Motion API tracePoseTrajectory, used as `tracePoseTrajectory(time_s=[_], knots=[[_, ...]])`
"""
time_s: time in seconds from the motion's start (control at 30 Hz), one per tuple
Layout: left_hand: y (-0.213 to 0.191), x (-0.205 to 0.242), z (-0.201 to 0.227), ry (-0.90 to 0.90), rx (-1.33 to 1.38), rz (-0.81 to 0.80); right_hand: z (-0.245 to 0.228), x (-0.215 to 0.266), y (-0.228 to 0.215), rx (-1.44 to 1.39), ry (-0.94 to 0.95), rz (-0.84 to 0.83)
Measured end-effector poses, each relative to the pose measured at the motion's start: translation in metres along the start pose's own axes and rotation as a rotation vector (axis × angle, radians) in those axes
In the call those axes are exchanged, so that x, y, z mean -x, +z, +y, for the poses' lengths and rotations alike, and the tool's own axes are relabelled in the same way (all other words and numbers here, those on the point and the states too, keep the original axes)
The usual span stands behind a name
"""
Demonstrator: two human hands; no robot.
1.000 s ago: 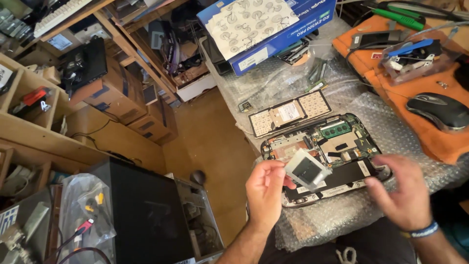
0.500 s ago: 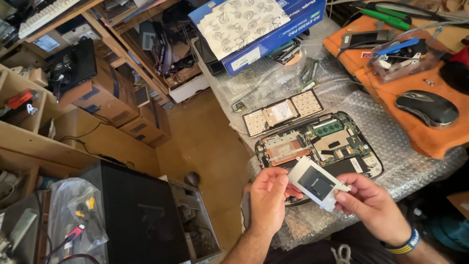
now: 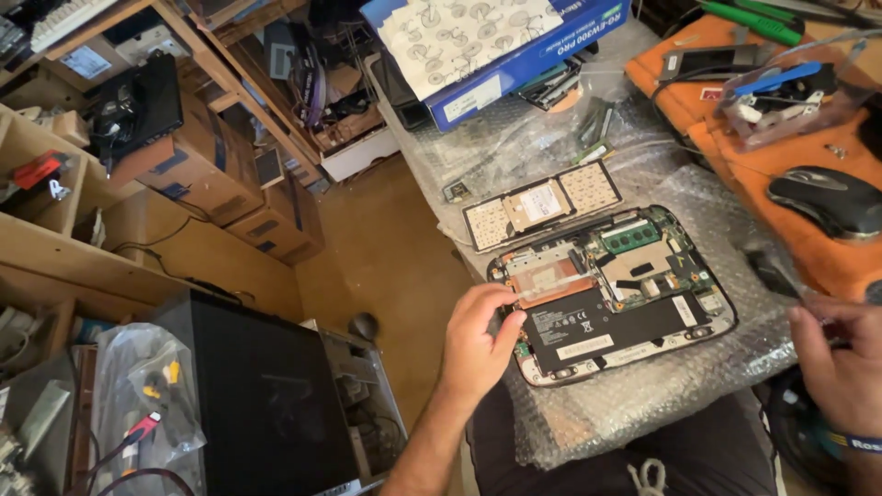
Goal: Disassembling a laptop by removing the keyboard, hard drive, and internal screws using a screwdriver.
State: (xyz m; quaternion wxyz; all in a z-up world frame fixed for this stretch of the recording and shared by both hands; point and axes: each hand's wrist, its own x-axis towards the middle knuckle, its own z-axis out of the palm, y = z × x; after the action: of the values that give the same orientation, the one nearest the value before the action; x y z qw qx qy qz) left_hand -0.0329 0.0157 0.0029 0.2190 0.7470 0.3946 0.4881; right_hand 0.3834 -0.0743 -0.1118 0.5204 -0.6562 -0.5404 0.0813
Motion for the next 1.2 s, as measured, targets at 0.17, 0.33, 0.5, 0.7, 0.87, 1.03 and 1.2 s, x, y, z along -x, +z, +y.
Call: tracePoseTrajectory(time_s=[0.17, 0.33, 0.5, 0.7, 0.87, 1.03, 1.2], knots=[[0.007, -0.016, -0.031, 0.047, -0.301, -0.222, 0.026, -0.010, 0.003, 0.190, -0.273, 0.001], [0.015, -0.024, -0.043, 0.159, -0.430, -0.331, 0.017, -0.012, 0.002, 0.504, -0.430, 0.053], [0.022, -0.027, -0.049, 0.196, -0.477, -0.338, 0.006, -0.017, -0.002, 0.651, -0.434, -0.028], [0.025, -0.031, -0.043, 0.176, -0.488, -0.347, -0.001, -0.022, -0.011, 0.764, -0.452, -0.113], [0.026, -0.035, -0.036, 0.124, -0.455, -0.324, 0.002, -0.024, -0.014, 0.697, -0.472, -0.134], [0.031, -0.034, -0.033, 0.060, -0.368, -0.257, -0.002, -0.024, -0.017, 0.736, -0.487, -0.142], [0.035, -0.036, -0.033, -0.037, -0.158, -0.173, -0.014, -0.027, -0.020, 0.663, -0.505, -0.177]])
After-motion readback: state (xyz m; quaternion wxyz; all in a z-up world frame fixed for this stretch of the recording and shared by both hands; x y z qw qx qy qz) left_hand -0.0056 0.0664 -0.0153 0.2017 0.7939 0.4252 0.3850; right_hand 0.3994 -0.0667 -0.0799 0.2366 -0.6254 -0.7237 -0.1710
